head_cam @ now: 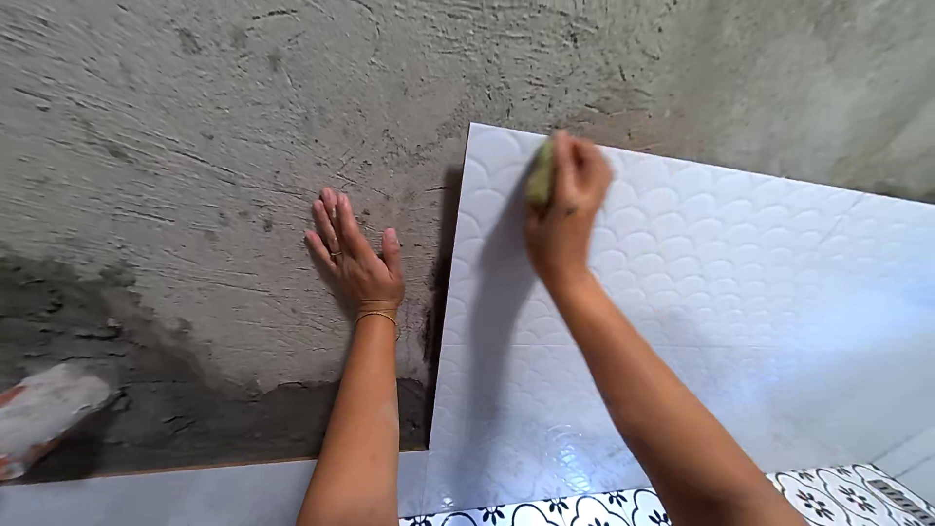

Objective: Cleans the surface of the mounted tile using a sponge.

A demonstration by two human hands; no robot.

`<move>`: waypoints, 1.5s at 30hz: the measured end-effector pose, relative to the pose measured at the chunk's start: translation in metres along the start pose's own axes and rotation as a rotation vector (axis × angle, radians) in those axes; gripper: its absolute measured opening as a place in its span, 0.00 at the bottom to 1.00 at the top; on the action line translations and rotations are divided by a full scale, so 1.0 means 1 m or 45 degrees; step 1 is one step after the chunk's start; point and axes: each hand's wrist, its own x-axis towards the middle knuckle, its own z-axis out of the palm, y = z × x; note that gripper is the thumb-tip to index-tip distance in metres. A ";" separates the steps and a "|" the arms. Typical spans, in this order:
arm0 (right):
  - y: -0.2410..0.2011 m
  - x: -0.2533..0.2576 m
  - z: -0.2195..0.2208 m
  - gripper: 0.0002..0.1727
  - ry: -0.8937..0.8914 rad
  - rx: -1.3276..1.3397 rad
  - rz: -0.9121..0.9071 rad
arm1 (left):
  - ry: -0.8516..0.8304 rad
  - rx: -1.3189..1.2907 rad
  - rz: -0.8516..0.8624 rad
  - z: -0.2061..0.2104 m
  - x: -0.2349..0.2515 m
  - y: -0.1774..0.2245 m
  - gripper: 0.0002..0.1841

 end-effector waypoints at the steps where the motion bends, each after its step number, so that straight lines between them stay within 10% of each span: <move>1: -0.016 -0.005 0.013 0.28 0.000 0.063 -0.092 | -0.039 -0.006 -0.007 -0.001 -0.002 -0.002 0.40; 6: -0.039 -0.007 0.032 0.21 -0.062 0.166 -0.395 | -0.034 -0.018 0.005 -0.001 -0.002 -0.004 0.40; 13: 0.058 0.008 -0.029 0.23 0.060 -0.101 -0.005 | -0.059 0.006 -0.034 -0.001 -0.004 -0.003 0.39; 45: 0.037 0.021 -0.034 0.20 -0.265 -0.022 -0.146 | -0.052 0.104 -0.032 -0.002 0.005 0.004 0.39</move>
